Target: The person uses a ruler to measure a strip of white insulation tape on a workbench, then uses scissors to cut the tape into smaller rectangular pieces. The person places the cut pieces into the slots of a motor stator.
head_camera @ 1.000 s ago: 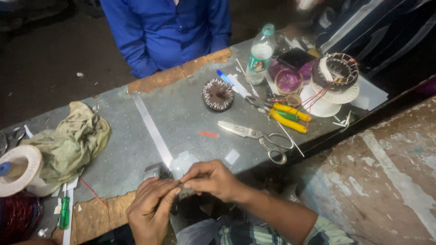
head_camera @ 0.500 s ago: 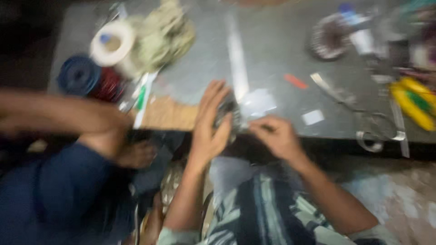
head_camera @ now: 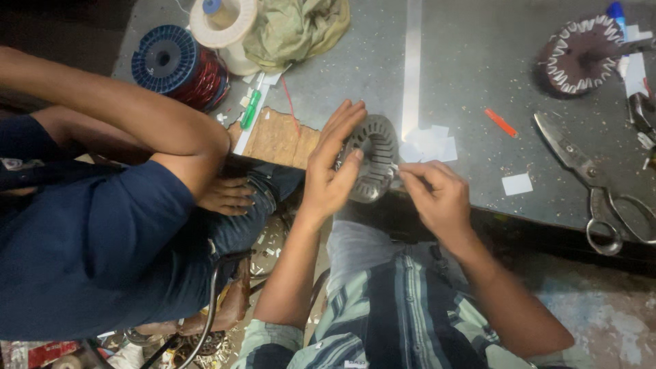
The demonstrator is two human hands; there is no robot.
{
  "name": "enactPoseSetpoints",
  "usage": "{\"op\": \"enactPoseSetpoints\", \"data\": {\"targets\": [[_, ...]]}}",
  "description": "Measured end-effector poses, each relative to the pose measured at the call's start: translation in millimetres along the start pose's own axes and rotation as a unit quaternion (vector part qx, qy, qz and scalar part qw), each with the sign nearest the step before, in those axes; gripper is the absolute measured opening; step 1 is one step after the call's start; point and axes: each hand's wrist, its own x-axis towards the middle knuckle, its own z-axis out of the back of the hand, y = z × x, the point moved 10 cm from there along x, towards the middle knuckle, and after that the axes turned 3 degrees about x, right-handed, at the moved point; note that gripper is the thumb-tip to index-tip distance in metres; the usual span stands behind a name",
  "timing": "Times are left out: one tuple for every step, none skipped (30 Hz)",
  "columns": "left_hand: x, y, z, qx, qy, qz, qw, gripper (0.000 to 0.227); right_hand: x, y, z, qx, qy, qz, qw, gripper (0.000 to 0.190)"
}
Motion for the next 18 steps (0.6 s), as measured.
{"op": "enactPoseSetpoints", "data": {"targets": [[0, -1, 1, 0.002, 0.004, -0.005, 1.000, 0.054, 4, 8, -2, -0.036, 0.020, 0.027, 0.999, 0.014], [1, -1, 1, 0.003, 0.009, -0.009, 1.000, 0.054, 7, 15, -4, -0.071, 0.039, 0.055, 0.995, 0.015], [1, -2, 0, 0.004, 0.013, -0.013, 1.000, 0.055, 9, 21, -5, -0.107, 0.059, 0.082, 0.989, 0.016], [2, -2, -1, 0.004, 0.021, -0.016, 1.000, 0.055, 13, 26, -7, -0.116, 0.080, 0.111, 0.984, 0.017], [2, -2, -4, 0.003, 0.030, -0.019, 0.999, 0.055, 16, 30, -9, -0.127, 0.099, 0.139, 0.977, 0.019], [3, -3, -7, 0.002, 0.039, -0.021, 0.999, 0.056, 17, 34, -12, -0.137, 0.118, 0.166, 0.969, 0.020], [4, -4, -8, 0.001, 0.039, -0.020, 0.999, 0.056, 22, 26, -10, -0.123, 0.113, 0.133, 0.977, 0.023], [4, -4, -9, 0.000, 0.039, -0.020, 0.999, 0.056, 25, 18, -10, -0.109, 0.108, 0.100, 0.983, 0.027], [5, -5, -10, -0.001, 0.039, -0.019, 0.999, 0.056, 27, 10, -10, -0.094, 0.103, 0.067, 0.988, 0.031], [6, -5, -10, -0.002, 0.040, -0.020, 0.999, 0.057, 26, 5, -7, -0.075, 0.087, 0.042, 0.993, 0.027], [7, -6, -10, -0.001, 0.040, -0.022, 0.999, 0.057, 24, 0, -5, -0.054, 0.069, 0.019, 0.996, 0.023], [8, -7, -10, -0.001, 0.040, -0.024, 0.999, 0.057, 22, -5, -3, -0.033, 0.051, -0.005, 0.998, 0.019], [9, -7, -9, -0.001, 0.041, -0.024, 0.999, 0.057, 20, -1, -2, -0.035, 0.044, 0.020, 0.998, 0.016], [10, -6, -9, -0.001, 0.041, -0.023, 0.999, 0.057, 17, 4, -1, -0.037, 0.036, 0.045, 0.998, 0.012], [9, -5, -9, -0.002, 0.044, -0.020, 0.999, 0.056, 14, 7, 0, -0.038, 0.029, 0.067, 0.997, 0.010], [7, -4, -8, -0.004, 0.042, -0.017, 0.999, 0.056, 11, 9, -1, -0.042, 0.029, 0.079, 0.996, 0.009], [7, -4, -8, -0.006, 0.042, -0.016, 0.999, 0.056, 11, 10, -2, -0.046, 0.027, 0.091, 0.994, 0.009], [7, -3, -8, -0.007, 0.041, -0.015, 0.999, 0.055, 10, 12, -3, -0.051, 0.025, 0.103, 0.993, 0.009]]}}
